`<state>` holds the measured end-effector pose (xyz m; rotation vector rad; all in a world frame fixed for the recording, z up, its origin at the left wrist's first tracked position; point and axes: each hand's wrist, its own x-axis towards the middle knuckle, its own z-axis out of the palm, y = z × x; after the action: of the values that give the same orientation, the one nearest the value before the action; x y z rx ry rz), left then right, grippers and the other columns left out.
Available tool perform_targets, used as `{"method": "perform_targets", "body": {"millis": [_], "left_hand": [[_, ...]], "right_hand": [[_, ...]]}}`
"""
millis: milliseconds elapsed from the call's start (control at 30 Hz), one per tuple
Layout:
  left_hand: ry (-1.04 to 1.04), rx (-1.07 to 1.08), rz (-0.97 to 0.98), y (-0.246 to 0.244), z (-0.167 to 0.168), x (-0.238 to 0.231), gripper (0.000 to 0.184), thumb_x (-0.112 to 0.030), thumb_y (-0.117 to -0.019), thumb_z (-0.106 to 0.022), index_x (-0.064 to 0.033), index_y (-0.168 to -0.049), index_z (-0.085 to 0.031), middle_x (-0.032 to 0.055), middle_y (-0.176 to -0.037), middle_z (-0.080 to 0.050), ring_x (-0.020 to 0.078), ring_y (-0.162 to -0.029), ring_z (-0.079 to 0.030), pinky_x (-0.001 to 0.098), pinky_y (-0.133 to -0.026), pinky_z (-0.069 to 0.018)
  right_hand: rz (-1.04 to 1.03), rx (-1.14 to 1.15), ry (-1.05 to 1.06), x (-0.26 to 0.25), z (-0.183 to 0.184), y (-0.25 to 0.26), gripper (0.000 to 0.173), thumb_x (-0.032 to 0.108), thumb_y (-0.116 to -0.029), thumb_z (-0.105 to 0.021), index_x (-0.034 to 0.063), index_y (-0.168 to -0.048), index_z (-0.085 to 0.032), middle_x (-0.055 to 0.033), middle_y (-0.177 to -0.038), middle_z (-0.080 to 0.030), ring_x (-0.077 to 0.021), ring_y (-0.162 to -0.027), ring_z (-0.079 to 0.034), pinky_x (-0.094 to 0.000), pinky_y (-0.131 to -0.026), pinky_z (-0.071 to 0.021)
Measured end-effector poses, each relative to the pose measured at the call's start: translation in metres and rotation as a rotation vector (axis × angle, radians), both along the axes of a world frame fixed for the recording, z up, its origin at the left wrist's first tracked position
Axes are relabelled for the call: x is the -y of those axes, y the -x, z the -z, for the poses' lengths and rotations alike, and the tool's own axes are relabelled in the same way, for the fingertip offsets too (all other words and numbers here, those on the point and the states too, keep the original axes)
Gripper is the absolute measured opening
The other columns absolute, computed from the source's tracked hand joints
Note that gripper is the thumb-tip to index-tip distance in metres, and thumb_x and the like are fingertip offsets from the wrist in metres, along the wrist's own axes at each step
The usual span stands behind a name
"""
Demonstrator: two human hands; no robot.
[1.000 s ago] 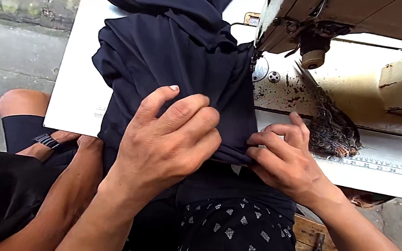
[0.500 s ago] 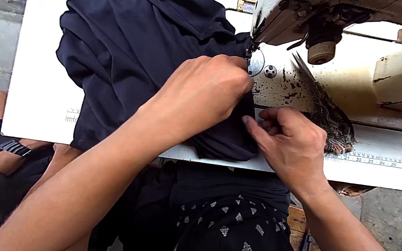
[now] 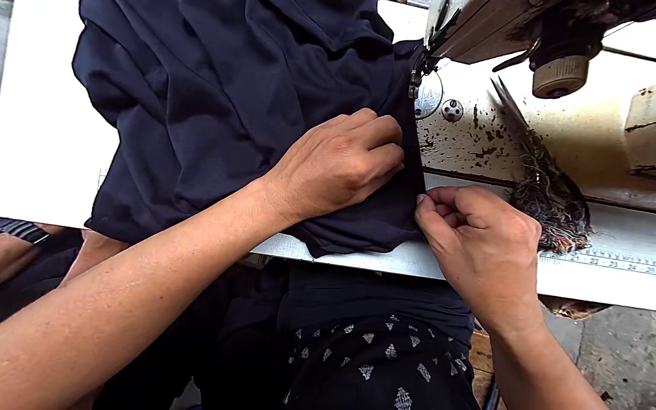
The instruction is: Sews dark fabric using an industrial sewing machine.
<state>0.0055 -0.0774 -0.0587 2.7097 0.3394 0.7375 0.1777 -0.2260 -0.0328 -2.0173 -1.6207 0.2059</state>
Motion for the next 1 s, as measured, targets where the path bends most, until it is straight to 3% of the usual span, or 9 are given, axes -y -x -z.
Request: {"method": "perform_targets", "body": {"millis": [167, 300, 500, 667, 733, 833, 1000], "left_hand": [[0.029, -0.082, 0.023, -0.001, -0.01, -0.005, 0.023, -0.016, -0.1035, -0.054, -0.004, -0.104, -0.074, 0.0135, -0.105, -0.07, 0.0285, -0.097, -0.066, 0.0382, -0.077, -0.0529], [0.061, -0.119, -0.085, -0.008, -0.017, 0.002, 0.024, -0.016, -0.1011, -0.054, -0.0073, -0.105, -0.076, 0.0108, -0.101, -0.071, 0.0268, -0.094, -0.068, 0.0388, -0.073, -0.0513], [0.052, -0.068, -0.162, -0.014, -0.006, 0.008, 0.036, -0.039, -0.1011, -0.061, -0.0117, -0.118, -0.077, 0.0111, -0.097, -0.067, 0.0259, -0.086, -0.06, 0.0376, -0.07, -0.0445], [0.047, -0.087, -0.155, -0.012, -0.004, 0.003, 0.039, -0.044, -0.1002, -0.06, -0.0134, -0.117, -0.078, 0.0115, -0.097, -0.065, 0.026, -0.086, -0.059, 0.0383, -0.071, -0.0428], [0.042, -0.093, -0.132, -0.011, -0.004, 0.001, 0.04, -0.044, -0.1005, -0.059, -0.0137, -0.118, -0.078, 0.0117, -0.104, -0.066, 0.0262, -0.088, -0.058, 0.039, -0.072, -0.0422], [0.002, -0.103, -0.08, -0.007, -0.003, -0.005, 0.039, -0.043, -0.1014, -0.057, -0.0149, -0.119, -0.078, 0.0086, -0.135, -0.067, 0.0251, -0.096, -0.061, 0.0399, -0.075, -0.043], [-0.04, -0.123, -0.052, -0.004, -0.004, -0.01, 0.041, -0.045, -0.1028, -0.055, -0.015, -0.12, -0.077, 0.0026, -0.136, -0.068, 0.0245, -0.099, -0.063, 0.0408, -0.078, -0.0426]], "right_hand": [[0.005, 0.038, -0.101, 0.003, 0.004, 0.01, 0.01, 0.014, -0.0899, -0.07, 0.0062, -0.09, -0.077, -0.0013, -0.072, -0.065, -0.0048, -0.062, -0.058, -0.0175, -0.055, -0.0454], [-0.021, 0.115, -0.149, 0.003, 0.006, 0.017, 0.011, 0.009, -0.0899, -0.07, 0.0028, -0.092, -0.078, -0.0056, -0.074, -0.065, -0.0129, -0.065, -0.061, -0.0232, -0.057, -0.0487], [-0.063, 0.169, -0.09, 0.001, 0.004, 0.022, 0.013, 0.01, -0.0911, -0.068, 0.0033, -0.094, -0.078, -0.0066, -0.075, -0.061, -0.0186, -0.068, -0.06, -0.0275, -0.056, -0.0475], [-0.09, 0.187, -0.074, 0.0, 0.003, 0.024, 0.014, 0.011, -0.0923, -0.067, 0.0033, -0.095, -0.078, -0.0065, -0.076, -0.06, -0.0191, -0.069, -0.059, -0.0273, -0.055, -0.0462], [-0.094, 0.18, -0.07, -0.001, 0.003, 0.024, 0.014, 0.012, -0.0926, -0.067, 0.0034, -0.096, -0.078, -0.0063, -0.076, -0.059, -0.0184, -0.069, -0.059, -0.0268, -0.055, -0.0461], [-0.103, 0.167, -0.072, -0.001, 0.003, 0.026, 0.015, 0.012, -0.0929, -0.067, 0.0033, -0.097, -0.079, -0.0063, -0.076, -0.059, -0.0179, -0.069, -0.058, -0.0258, -0.056, -0.0452], [-0.12, 0.164, -0.071, 0.0, 0.004, 0.028, 0.016, 0.013, -0.0938, -0.067, 0.0029, -0.098, -0.078, -0.006, -0.076, -0.057, -0.0176, -0.068, -0.056, -0.0258, -0.055, -0.0442]]}}
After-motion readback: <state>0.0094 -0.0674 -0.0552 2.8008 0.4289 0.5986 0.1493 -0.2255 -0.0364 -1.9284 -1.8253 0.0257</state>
